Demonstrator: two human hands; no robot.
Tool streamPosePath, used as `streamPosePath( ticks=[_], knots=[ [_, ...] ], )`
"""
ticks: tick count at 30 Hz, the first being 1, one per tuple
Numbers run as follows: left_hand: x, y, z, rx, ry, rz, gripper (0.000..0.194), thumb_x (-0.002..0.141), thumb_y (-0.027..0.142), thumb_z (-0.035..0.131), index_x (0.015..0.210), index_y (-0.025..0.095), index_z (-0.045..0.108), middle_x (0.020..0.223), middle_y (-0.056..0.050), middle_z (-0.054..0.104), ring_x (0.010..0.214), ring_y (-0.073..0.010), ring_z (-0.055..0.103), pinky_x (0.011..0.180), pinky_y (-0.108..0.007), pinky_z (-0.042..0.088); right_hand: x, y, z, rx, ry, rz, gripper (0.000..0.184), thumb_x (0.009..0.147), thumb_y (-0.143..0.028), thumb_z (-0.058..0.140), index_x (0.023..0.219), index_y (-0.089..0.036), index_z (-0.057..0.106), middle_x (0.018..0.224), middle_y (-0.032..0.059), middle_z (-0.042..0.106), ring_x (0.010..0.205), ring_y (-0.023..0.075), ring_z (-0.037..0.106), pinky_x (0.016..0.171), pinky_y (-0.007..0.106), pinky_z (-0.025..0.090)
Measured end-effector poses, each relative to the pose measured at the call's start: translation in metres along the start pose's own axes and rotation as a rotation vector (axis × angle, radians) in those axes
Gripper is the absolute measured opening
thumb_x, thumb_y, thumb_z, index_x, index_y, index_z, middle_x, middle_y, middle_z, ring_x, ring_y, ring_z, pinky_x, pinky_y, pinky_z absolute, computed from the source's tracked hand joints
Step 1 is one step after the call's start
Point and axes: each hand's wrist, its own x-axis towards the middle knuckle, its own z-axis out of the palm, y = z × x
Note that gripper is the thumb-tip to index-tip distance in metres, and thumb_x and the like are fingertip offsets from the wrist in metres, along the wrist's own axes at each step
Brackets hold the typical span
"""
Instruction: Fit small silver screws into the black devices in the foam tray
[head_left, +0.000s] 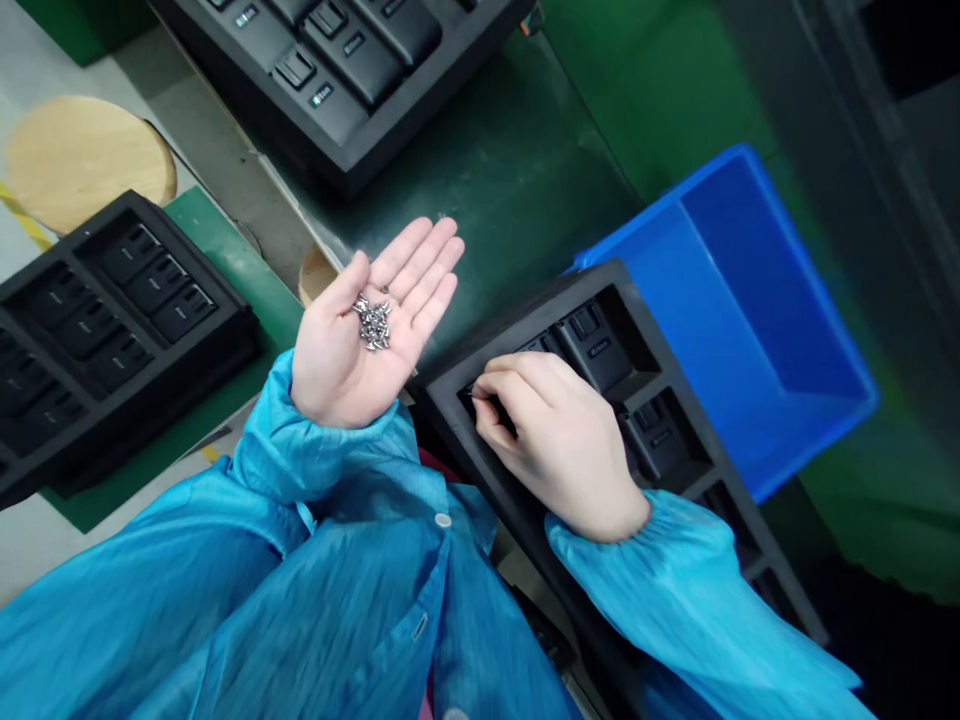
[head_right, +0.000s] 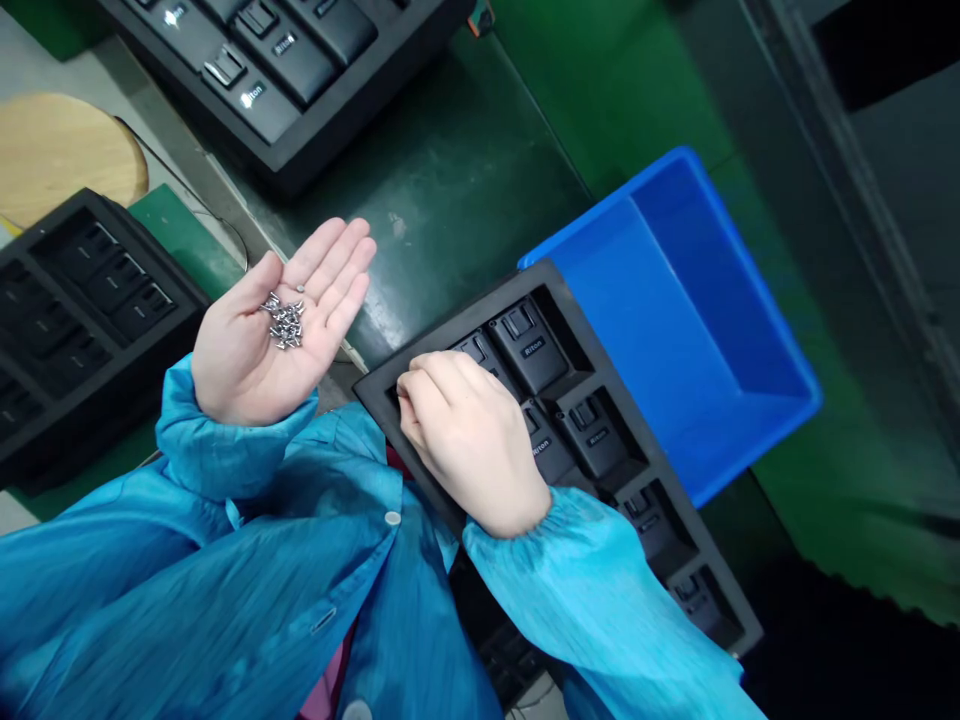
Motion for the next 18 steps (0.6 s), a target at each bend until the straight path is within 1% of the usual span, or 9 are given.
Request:
streamPosePath(
  ticks=[2, 6, 7, 9, 11, 15, 18],
  knots=[
    [0.0020, 0.0014, -0.0046, -0.001, -0.016, -0.004, 0.057, 0.110, 0.033, 0.017, 0.166, 0.022, 0.024, 0.161, -0.002, 0.048, 0.150, -0.0200, 0.043, 0.119, -0.033, 0.042, -0.0042, 0.0019, 0.0044, 0.000, 0.024, -0.022, 0.012, 0.097, -0.012, 0.054, 0.095, -0.017, 0.065, 0.098, 0.0092, 0.074, 0.095, 0.0210, 0.064, 0.081, 0.032, 0.050],
    [0.0040, 0.0026, -0.0108, 0.017, -0.073, 0.005, 0.057, 0.109, 0.032, 0.027, 0.164, 0.015, 0.029, 0.155, -0.008, 0.055, 0.146, -0.0181, 0.050, 0.121, -0.029, 0.041, -0.0091, 0.0043, 0.0077, -0.042, 0.033, -0.103, 0.010, 0.097, -0.012, 0.058, 0.099, -0.014, 0.067, 0.106, 0.0106, 0.076, 0.101, 0.0218, 0.067, 0.086, 0.035, 0.052],
    [0.0038, 0.0030, -0.0103, 0.023, -0.073, 0.010, 0.058, 0.109, 0.032, 0.028, 0.164, 0.014, 0.030, 0.153, -0.010, 0.057, 0.145, -0.0175, 0.051, 0.122, -0.029, 0.040, -0.0091, 0.0043, 0.0074, -0.053, 0.038, -0.127, 0.010, 0.096, -0.012, 0.059, 0.100, -0.013, 0.068, 0.108, 0.0114, 0.076, 0.102, 0.0217, 0.068, 0.087, 0.035, 0.052],
    [0.0025, 0.0046, -0.0071, 0.025, -0.024, 0.021, 0.058, 0.108, 0.032, 0.028, 0.163, 0.013, 0.030, 0.149, -0.011, 0.060, 0.143, -0.0170, 0.053, 0.123, -0.030, 0.039, -0.0082, 0.0039, 0.0067, -0.077, 0.060, -0.159, 0.009, 0.096, -0.011, 0.060, 0.098, -0.012, 0.069, 0.107, 0.0116, 0.076, 0.102, 0.0210, 0.068, 0.087, 0.034, 0.053],
    [0.0005, 0.0071, -0.0032, 0.014, 0.033, 0.015, 0.059, 0.108, 0.031, 0.028, 0.164, 0.014, 0.029, 0.147, -0.010, 0.062, 0.142, -0.0164, 0.054, 0.124, -0.029, 0.038, -0.0071, 0.0035, 0.0066, -0.096, 0.076, -0.164, 0.009, 0.096, -0.012, 0.061, 0.096, -0.013, 0.070, 0.105, 0.0100, 0.076, 0.102, 0.0196, 0.068, 0.088, 0.034, 0.054],
    [-0.0018, 0.0105, -0.0026, -0.013, 0.012, -0.035, 0.059, 0.107, 0.025, 0.029, 0.165, 0.021, 0.025, 0.142, -0.004, 0.067, 0.139, -0.0136, 0.056, 0.123, -0.023, 0.038, -0.0056, 0.0027, 0.0083, -0.103, 0.066, -0.154, 0.012, 0.097, -0.012, 0.059, 0.094, -0.014, 0.070, 0.097, 0.0072, 0.074, 0.099, 0.0183, 0.067, 0.089, 0.032, 0.054],
    [0.0011, 0.0101, -0.0084, 0.015, 0.009, 0.014, 0.060, 0.106, 0.028, 0.029, 0.165, 0.020, 0.026, 0.135, -0.004, 0.071, 0.141, -0.0142, 0.054, 0.121, -0.024, 0.040, -0.0025, 0.0017, 0.0100, -0.113, 0.068, -0.127, 0.018, 0.100, -0.014, 0.054, 0.089, -0.015, 0.069, 0.091, 0.0064, 0.072, 0.092, 0.0179, 0.066, 0.083, 0.032, 0.053]
  ],
)
